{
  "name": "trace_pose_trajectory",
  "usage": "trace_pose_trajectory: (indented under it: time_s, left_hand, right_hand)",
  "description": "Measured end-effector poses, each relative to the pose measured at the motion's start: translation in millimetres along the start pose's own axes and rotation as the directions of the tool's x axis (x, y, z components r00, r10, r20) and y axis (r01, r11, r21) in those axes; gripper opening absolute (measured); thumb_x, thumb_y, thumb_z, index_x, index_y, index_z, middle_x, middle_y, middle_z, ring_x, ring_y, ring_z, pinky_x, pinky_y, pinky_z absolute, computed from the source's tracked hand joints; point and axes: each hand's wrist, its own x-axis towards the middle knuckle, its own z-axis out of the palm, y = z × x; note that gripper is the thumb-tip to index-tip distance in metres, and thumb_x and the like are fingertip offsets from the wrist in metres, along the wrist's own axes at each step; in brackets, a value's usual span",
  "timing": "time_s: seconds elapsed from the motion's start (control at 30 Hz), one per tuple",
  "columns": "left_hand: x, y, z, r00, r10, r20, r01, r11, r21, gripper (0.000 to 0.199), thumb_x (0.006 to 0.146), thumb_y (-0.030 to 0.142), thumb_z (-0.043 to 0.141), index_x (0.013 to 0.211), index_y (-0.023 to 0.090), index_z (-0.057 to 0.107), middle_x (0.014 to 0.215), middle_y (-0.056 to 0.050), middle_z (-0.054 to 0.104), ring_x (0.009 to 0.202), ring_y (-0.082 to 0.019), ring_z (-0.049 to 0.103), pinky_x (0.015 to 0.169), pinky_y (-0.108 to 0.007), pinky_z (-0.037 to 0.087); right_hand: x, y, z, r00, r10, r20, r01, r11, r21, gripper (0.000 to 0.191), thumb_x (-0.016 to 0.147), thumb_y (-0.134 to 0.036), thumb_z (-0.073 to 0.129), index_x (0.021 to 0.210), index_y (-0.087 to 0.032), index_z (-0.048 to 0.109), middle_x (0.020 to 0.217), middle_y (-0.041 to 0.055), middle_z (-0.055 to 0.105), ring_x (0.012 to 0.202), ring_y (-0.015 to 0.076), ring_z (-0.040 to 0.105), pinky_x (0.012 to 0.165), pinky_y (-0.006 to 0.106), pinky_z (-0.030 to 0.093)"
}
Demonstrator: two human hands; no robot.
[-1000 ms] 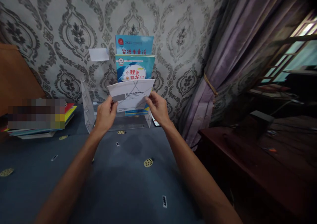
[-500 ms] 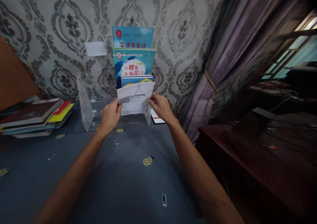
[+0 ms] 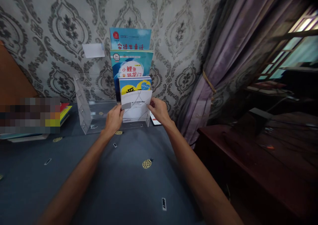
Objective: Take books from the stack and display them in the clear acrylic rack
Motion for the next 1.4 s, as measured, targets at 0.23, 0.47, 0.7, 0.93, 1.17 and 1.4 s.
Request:
trace_pose_trajectory:
  time_s: [0.23,0.47,0.7,0.93,1.17,1.4]
  left_hand:
    - [-1,0,8.3,0.995,-0.104,-0.01,0.104,0.995,-0.003,0.008,0.092,0.019,0.052,0.1,0.021,0.05,0.089,-0.006,0.068,0.084,-0.024,0.067,0.072,-0.03,0.046]
    - [-2,-3,8.5,0.994,-0.111,0.019,0.111,0.994,-0.01,0.003,0.094,0.021,0.047,0.093,0.024,0.046,0.079,-0.002,0.066,0.078,-0.022,0.067,0.069,-0.029,0.043]
    - [0,-2,7.3,0.991,-0.12,0.061,0.121,0.993,-0.015,0.009,0.096,0.019,0.041,0.093,0.023,0.049,0.081,-0.005,0.068,0.078,-0.022,0.066,0.069,-0.029,0.041]
    - [-1,-5,8.4,0.991,-0.114,0.068,0.113,0.993,0.014,0.009,0.096,0.019,0.042,0.097,0.022,0.051,0.084,-0.006,0.07,0.08,-0.023,0.068,0.07,-0.029,0.043]
    - [-1,-4,6.7,0.988,-0.13,0.088,0.13,0.991,0.014,0.01,0.098,0.022,0.042,0.098,0.022,0.052,0.084,-0.005,0.07,0.079,-0.022,0.068,0.069,-0.028,0.042]
    - [-4,-1,1.2,0.987,-0.142,0.072,0.135,0.987,0.092,0.013,0.098,0.026,0.042,0.098,0.022,0.054,0.087,-0.005,0.07,0.08,-0.022,0.068,0.069,-0.029,0.042]
  right_hand:
    - [-3,3,1,0.995,0.093,-0.032,-0.092,0.995,0.047,0.022,0.08,-0.02,0.061,0.101,-0.019,0.063,0.079,0.0026,0.07,0.071,0.0201,0.062,0.071,0.031,0.045]
    - [-3,3,2,0.994,0.108,-0.024,-0.107,0.994,0.026,0.02,0.081,-0.02,0.062,0.101,-0.019,0.065,0.079,0.0031,0.07,0.074,0.021,0.064,0.071,0.031,0.045]
    - [-4,2,3,0.994,0.104,-0.021,-0.104,0.995,0.012,0.015,0.082,-0.019,0.06,0.097,-0.019,0.065,0.08,0.0036,0.071,0.073,0.0205,0.064,0.069,0.03,0.044]
    - [-5,-2,3,0.988,0.138,-0.069,-0.137,0.99,0.021,0.014,0.081,-0.02,0.059,0.094,-0.021,0.064,0.075,0.0013,0.069,0.07,0.0196,0.062,0.067,0.028,0.042]
    - [-8,-27,-5,1.0,0.014,-0.021,-0.011,0.991,0.131,0.013,0.087,-0.027,0.056,0.078,-0.02,0.063,0.066,0.0006,0.063,0.062,0.0163,0.057,0.061,0.026,0.038]
    - [-14,-50,1,0.961,-0.157,0.226,0.115,0.976,0.185,0.027,0.09,-0.022,0.054,0.112,-0.018,0.07,0.061,-0.0007,0.064,0.058,0.0167,0.059,0.063,0.027,0.041]
